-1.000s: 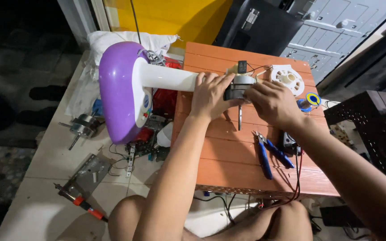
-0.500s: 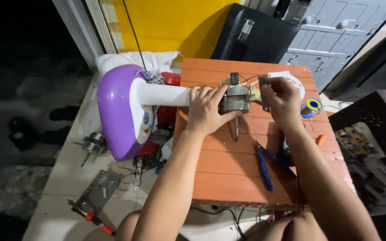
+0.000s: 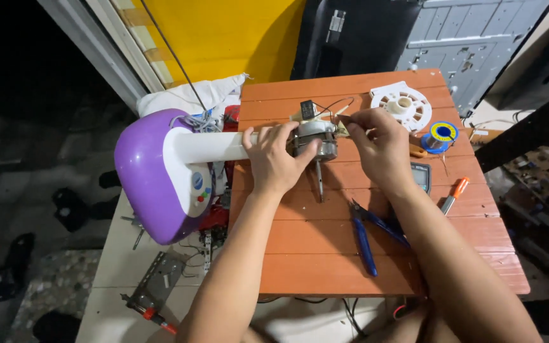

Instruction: The person works on a small electric motor placed on a wooden table, using a multimeter to test the motor's components. They hold the motor with one hand and use the multimeter probes with the other to check connections.

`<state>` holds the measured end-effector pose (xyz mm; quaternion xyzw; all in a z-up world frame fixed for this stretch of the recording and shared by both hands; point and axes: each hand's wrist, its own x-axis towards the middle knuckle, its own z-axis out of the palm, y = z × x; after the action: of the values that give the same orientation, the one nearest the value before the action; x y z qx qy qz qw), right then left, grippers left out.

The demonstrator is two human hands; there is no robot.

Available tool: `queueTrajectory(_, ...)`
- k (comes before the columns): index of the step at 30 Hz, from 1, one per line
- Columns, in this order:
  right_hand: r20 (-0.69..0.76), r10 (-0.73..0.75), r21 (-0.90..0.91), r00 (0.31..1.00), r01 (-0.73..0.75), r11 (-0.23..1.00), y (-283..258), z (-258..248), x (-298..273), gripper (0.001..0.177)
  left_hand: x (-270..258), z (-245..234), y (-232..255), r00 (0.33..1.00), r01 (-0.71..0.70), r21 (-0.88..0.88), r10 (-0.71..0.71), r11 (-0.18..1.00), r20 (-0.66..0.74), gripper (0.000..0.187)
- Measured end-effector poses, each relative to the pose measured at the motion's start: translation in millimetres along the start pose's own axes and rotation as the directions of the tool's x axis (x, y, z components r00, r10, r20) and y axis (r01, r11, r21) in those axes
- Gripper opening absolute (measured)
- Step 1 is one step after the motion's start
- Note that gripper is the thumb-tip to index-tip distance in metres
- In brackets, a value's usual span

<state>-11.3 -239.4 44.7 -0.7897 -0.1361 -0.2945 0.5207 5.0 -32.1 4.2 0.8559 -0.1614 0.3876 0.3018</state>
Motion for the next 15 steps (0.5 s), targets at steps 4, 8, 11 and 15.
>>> queueTrajectory(4,0.008,-0.021,-0.022,1.000,0.021,1.000,-2,1,-2,0.012,-2,12,-9,1.000,0.009,0.044,-0.008,0.999,-0.024,0.046)
queueTrajectory(8,0.049,-0.095,-0.049,0.994,0.097,0.994,-25,3,-1,0.016,0,12,-18,0.999,-0.022,0.026,0.021,0.999,0.027,0.040)
queueTrajectory(11,0.065,-0.108,-0.077,0.992,0.113,0.991,-20,3,-1,0.019,0,4,-19,0.995,-0.036,-0.043,0.040,0.998,0.096,0.047)
queueTrajectory(15,0.093,-0.090,-0.099,0.992,0.099,0.990,-9,0,-1,0.016,0,-7,-17,0.983,-0.101,-0.112,0.117,0.989,0.141,0.077)
